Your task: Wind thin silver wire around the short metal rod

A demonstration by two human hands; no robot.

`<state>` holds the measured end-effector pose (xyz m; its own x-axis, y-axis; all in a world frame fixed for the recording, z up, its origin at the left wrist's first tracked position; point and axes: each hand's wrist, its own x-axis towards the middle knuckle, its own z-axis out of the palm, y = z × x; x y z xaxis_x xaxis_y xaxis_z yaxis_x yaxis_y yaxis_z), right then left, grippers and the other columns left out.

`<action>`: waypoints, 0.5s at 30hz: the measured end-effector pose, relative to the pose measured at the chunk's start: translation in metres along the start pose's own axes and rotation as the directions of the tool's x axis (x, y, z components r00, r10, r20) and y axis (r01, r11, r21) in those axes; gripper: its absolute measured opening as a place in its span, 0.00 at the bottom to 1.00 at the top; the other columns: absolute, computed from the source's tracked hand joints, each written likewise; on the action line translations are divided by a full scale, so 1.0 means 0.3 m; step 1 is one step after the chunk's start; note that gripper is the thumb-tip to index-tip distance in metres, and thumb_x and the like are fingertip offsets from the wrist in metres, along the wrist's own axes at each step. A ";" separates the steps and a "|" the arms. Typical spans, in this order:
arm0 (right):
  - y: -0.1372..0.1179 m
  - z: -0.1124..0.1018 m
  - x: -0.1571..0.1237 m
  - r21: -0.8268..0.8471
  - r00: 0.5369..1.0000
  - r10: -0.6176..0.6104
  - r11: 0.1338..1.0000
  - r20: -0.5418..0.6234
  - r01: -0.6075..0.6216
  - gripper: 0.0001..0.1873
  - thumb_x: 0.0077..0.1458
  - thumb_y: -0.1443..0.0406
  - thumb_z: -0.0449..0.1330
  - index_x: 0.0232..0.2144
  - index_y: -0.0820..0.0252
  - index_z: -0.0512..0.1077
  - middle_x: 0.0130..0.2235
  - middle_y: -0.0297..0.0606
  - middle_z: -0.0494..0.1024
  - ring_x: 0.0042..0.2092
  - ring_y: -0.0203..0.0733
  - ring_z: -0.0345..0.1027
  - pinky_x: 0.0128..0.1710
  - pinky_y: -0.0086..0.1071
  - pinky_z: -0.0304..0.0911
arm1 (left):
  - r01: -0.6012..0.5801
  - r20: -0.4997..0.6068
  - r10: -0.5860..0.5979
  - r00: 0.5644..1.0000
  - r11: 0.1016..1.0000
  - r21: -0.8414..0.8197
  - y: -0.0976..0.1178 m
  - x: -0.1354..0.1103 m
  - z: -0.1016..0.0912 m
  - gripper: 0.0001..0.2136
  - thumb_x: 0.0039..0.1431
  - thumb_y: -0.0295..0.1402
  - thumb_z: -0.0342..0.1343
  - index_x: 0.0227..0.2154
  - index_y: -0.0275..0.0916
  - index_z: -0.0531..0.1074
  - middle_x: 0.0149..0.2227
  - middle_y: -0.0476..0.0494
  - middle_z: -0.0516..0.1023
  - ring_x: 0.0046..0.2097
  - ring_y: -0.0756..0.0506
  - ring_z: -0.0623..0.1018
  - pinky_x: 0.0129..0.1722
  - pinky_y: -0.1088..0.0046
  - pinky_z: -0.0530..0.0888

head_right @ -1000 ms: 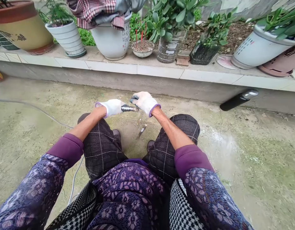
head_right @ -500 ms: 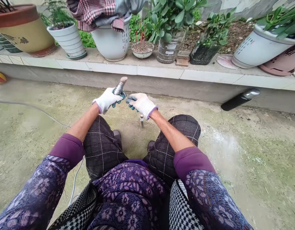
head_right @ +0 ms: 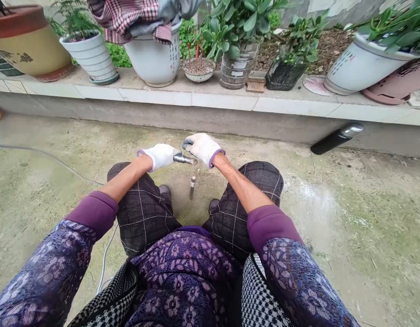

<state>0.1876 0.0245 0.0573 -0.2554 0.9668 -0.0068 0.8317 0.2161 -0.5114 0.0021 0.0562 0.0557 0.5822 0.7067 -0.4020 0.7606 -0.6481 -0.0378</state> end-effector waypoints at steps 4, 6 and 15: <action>0.015 -0.007 0.009 0.382 0.993 0.118 0.919 -0.027 -0.099 0.13 0.54 0.65 0.59 0.36 0.64 0.81 0.29 0.34 0.79 0.27 0.34 0.67 0.25 0.25 0.60 | -0.064 -0.163 0.022 0.986 0.964 -0.259 -0.017 -0.023 -0.022 0.11 0.61 0.37 0.55 0.40 0.42 0.81 0.33 0.46 0.82 0.35 0.45 0.79 0.36 0.75 0.70; 0.009 -0.008 0.006 0.548 0.985 0.171 0.825 -0.005 -0.140 0.11 0.53 0.65 0.60 0.34 0.65 0.80 0.26 0.34 0.77 0.22 0.32 0.63 0.19 0.25 0.56 | -0.100 -0.235 0.001 0.972 0.906 -0.411 -0.027 -0.035 -0.031 0.10 0.58 0.36 0.57 0.37 0.39 0.81 0.30 0.48 0.80 0.33 0.47 0.77 0.33 0.77 0.70; -0.034 0.029 -0.005 0.470 0.985 0.173 0.871 -0.024 -0.142 0.07 0.59 0.69 0.57 0.35 0.63 0.76 0.29 0.37 0.79 0.25 0.32 0.69 0.23 0.24 0.61 | 0.043 -0.230 -0.343 0.911 0.632 -0.774 -0.021 -0.030 -0.061 0.14 0.54 0.32 0.60 0.43 0.35 0.80 0.26 0.46 0.76 0.21 0.52 0.69 0.21 0.78 0.66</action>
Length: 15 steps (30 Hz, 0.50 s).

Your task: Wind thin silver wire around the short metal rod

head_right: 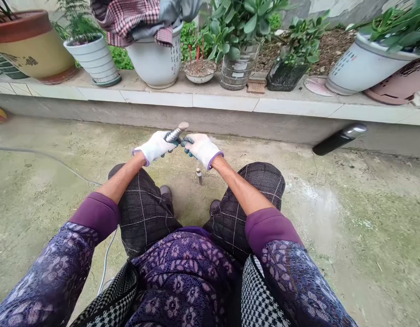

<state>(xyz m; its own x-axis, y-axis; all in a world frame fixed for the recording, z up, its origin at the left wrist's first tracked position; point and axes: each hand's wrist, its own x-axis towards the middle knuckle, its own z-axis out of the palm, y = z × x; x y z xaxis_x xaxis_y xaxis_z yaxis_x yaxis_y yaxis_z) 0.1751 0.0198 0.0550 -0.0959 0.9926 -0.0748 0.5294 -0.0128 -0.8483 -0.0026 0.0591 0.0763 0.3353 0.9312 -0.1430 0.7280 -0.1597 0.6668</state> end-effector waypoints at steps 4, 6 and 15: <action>-0.005 0.021 -0.025 -0.255 0.990 -0.117 0.958 0.077 0.133 0.08 0.62 0.67 0.57 0.36 0.62 0.77 0.33 0.37 0.81 0.29 0.34 0.70 0.31 0.26 0.62 | 0.050 -0.065 -0.041 0.997 0.988 0.143 -0.015 0.037 -0.005 0.14 0.60 0.36 0.57 0.44 0.35 0.80 0.29 0.42 0.79 0.24 0.48 0.74 0.26 0.74 0.71; -0.020 0.021 -0.038 -0.362 0.985 -0.125 0.918 0.115 0.159 0.11 0.63 0.64 0.56 0.36 0.61 0.78 0.33 0.37 0.81 0.31 0.36 0.71 0.32 0.27 0.61 | 0.021 -0.030 -0.011 0.999 0.932 0.362 -0.031 0.052 0.000 0.12 0.62 0.36 0.55 0.42 0.36 0.80 0.31 0.39 0.80 0.30 0.45 0.78 0.32 0.72 0.73; -0.014 -0.019 0.007 -0.472 0.990 -0.099 0.871 0.105 0.137 0.13 0.59 0.62 0.57 0.36 0.60 0.81 0.33 0.38 0.81 0.33 0.38 0.70 0.33 0.30 0.59 | -0.262 0.372 0.012 0.928 0.731 0.630 -0.072 0.015 0.076 0.05 0.55 0.28 0.58 0.31 0.39 0.80 0.26 0.44 0.76 0.34 0.42 0.80 0.36 0.72 0.71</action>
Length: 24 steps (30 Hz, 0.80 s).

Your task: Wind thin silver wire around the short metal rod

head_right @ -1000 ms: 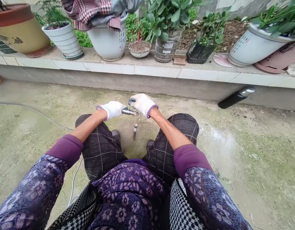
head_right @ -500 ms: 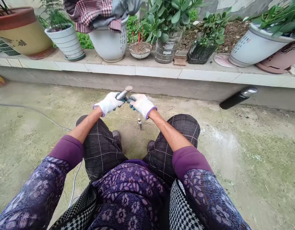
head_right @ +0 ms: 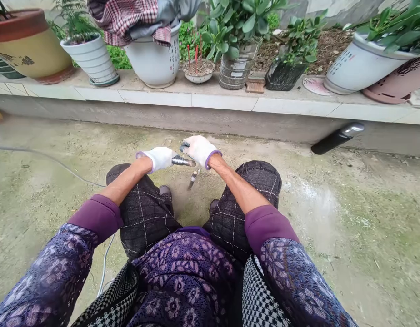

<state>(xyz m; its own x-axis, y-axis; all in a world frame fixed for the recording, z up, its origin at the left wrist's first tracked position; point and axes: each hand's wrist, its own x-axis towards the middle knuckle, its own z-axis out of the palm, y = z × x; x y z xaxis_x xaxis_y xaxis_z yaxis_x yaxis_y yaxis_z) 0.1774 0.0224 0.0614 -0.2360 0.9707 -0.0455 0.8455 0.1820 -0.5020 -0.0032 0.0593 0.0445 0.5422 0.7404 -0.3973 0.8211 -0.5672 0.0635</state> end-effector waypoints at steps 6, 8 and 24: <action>0.023 0.033 0.026 0.516 0.995 0.099 0.851 0.016 -0.093 0.09 0.57 0.65 0.56 0.29 0.62 0.75 0.21 0.33 0.73 0.20 0.32 0.59 0.19 0.27 0.56 | -0.100 -0.162 0.000 0.987 0.787 -0.609 -0.017 -0.059 -0.029 0.07 0.46 0.29 0.64 0.31 0.38 0.81 0.20 0.51 0.74 0.21 0.51 0.70 0.23 0.76 0.67; 0.007 0.042 0.024 0.582 0.988 0.153 0.802 0.011 -0.131 0.09 0.60 0.66 0.54 0.30 0.62 0.72 0.21 0.34 0.73 0.18 0.32 0.60 0.17 0.26 0.55 | -0.078 -0.205 -0.102 0.973 0.694 -0.716 -0.023 -0.065 -0.044 0.10 0.45 0.28 0.64 0.34 0.37 0.81 0.20 0.49 0.74 0.19 0.51 0.70 0.20 0.76 0.66; -0.053 0.035 -0.055 0.018 0.999 -0.018 1.000 0.036 0.017 0.11 0.65 0.63 0.55 0.39 0.60 0.77 0.35 0.37 0.82 0.32 0.36 0.71 0.33 0.27 0.61 | 0.246 -0.182 -0.321 0.930 0.907 -0.343 -0.049 0.012 -0.048 0.10 0.58 0.31 0.58 0.41 0.35 0.81 0.33 0.36 0.83 0.36 0.41 0.82 0.38 0.70 0.74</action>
<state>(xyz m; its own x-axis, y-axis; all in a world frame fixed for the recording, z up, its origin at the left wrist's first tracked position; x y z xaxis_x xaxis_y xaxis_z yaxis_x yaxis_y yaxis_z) 0.1629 0.0018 0.0610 -0.2685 0.9609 -0.0676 0.8323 0.1961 -0.5184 -0.0107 0.0755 0.0553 0.2730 0.9357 -0.2234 0.9388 -0.2085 0.2741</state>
